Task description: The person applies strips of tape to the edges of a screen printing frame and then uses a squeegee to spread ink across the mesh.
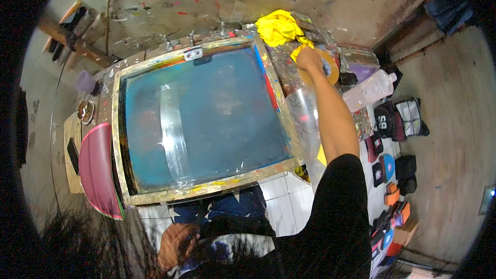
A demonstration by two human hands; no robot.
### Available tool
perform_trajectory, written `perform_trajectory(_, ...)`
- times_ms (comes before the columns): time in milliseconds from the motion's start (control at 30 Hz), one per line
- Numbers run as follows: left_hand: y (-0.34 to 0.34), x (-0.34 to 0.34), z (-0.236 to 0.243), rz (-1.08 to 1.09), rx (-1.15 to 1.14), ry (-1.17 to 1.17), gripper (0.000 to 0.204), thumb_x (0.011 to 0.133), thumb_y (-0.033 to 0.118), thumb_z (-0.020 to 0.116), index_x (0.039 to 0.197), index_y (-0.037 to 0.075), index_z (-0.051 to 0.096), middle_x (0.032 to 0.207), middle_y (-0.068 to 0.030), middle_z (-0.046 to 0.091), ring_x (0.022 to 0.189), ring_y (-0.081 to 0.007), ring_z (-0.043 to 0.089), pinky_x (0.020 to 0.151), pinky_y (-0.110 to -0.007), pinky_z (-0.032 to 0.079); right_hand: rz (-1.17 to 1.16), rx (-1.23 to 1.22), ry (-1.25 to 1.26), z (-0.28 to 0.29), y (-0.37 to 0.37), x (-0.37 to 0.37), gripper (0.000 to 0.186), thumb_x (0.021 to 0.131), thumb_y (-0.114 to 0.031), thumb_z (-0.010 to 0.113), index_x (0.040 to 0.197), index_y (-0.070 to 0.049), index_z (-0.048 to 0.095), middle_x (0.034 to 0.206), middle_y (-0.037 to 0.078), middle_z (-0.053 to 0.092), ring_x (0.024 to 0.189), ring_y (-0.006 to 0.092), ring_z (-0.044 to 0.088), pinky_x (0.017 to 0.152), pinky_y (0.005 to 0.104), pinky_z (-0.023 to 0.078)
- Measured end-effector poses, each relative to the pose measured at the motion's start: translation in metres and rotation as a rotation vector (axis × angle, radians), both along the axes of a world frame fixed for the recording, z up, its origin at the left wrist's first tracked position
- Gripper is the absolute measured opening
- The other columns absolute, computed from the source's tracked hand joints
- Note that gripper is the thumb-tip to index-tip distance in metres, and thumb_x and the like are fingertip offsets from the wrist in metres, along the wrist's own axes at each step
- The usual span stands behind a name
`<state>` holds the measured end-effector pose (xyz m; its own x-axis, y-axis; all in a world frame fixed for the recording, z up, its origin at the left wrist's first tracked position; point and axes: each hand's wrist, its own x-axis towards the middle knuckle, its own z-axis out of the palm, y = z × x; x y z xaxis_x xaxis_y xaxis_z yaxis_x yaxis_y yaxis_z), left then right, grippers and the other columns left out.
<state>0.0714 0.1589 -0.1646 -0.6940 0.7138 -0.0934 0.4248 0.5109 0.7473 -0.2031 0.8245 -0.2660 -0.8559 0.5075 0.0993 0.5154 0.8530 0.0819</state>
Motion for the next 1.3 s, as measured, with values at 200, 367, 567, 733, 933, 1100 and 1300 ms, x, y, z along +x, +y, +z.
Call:
perform_trajectory(200, 0.000, -0.022, 0.007, 0.012, 0.228, 0.246, 0.026, 0.081, 0.007, 0.077, 0.106, 0.001, 0.070, 0.098, -0.0143, 0.071, 0.087, -0.0308, 0.068, 0.075, -0.039, 0.055, 0.274, -0.475, 0.437, 0.110, -0.039, 0.061, 0.016, 0.083, -0.014, 0.071, 0.095, -0.007, 0.079, 0.095, 0.011, 0.077, 0.083, 0.0164, 0.071, 0.079, 0.0305, 0.054)
perform_trajectory(367, 0.054, -0.053, 0.055, 0.069, 0.587, 0.315, 0.054, 0.080, 0.015, 0.082, 0.127, -0.002, 0.062, 0.123, -0.0209, 0.066, 0.118, -0.0353, 0.064, 0.100, -0.045, 0.051, 0.283, -0.968, 0.698, 0.251, -0.179, 0.159, 0.016, 0.089, -0.010, 0.070, 0.097, 0.003, 0.076, 0.092, 0.006, 0.073, 0.082, 0.0116, 0.065, 0.074, 0.0262, 0.052)
perform_trajectory(567, 0.112, -0.020, 0.073, 0.096, 0.835, 0.298, 0.069, 0.080, 0.022, 0.081, 0.138, -0.002, 0.053, 0.142, -0.0243, 0.052, 0.136, -0.0391, 0.049, 0.115, -0.051, 0.036, 0.458, -1.281, 0.258, 0.213, -0.329, 0.300, 0.015, 0.081, 0.009, 0.066, 0.093, 0.005, 0.075, 0.086, 0.011, 0.074, 0.078, 0.0155, 0.069, 0.073, 0.0274, 0.055)
perform_trajectory(733, 0.083, 0.026, 0.023, 0.061, 0.549, 0.051, 0.048, 0.080, 0.016, 0.081, 0.125, 0.003, 0.068, 0.138, -0.0156, 0.061, 0.132, -0.0313, 0.055, 0.115, -0.050, 0.037, 0.238, -1.743, 0.320, 0.131, -0.385, 0.373, 0.015, 0.089, 0.005, 0.068, 0.102, 0.007, 0.074, 0.099, 0.013, 0.073, 0.090, 0.0135, 0.067, 0.080, 0.0240, 0.052)
perform_trajectory(933, 0.057, 0.040, -0.003, 0.226, 0.455, 0.085, 0.022, 0.084, 0.006, 0.076, 0.106, 0.006, 0.077, 0.119, -0.0116, 0.072, 0.124, -0.0289, 0.062, 0.110, -0.046, 0.041, 0.194, -2.001, 0.334, 0.101, -0.429, 0.383, 0.071, 0.089, 0.000, 0.072, 0.152, 0.000, 0.038, 0.128, 0.018, 0.062, 0.120, 0.0223, 0.059, 0.104, 0.0331, 0.044)
perform_trajectory(1100, 0.049, 0.030, 0.000, 0.237, 0.392, 0.230, 0.012, 0.085, 0.005, 0.073, 0.095, 0.008, 0.078, 0.106, -0.0079, 0.076, 0.118, -0.0261, 0.066, 0.107, -0.045, 0.041, 0.541, -1.627, 0.264, 0.048, -0.457, 0.387, 0.127, 0.070, -0.005, 0.089, 0.160, -0.008, 0.000, 0.142, 0.016, 0.050, 0.123, 0.0234, 0.057, 0.105, 0.0361, 0.045)
perform_trajectory(1300, 0.004, -0.043, 0.119, 0.581, 0.806, -0.170, 0.024, 0.096, 0.013, 0.065, 0.112, -0.003, 0.074, 0.109, -0.0152, 0.075, 0.102, -0.0152, 0.069, 0.101, -0.030, 0.048, 0.507, -1.919, -0.147, 0.063, -0.435, 0.351, 0.093, 0.082, 0.000, 0.075, 0.157, -0.011, 0.022, 0.109, 0.010, 0.065, 0.100, 0.0172, 0.063, 0.089, 0.0315, 0.050)
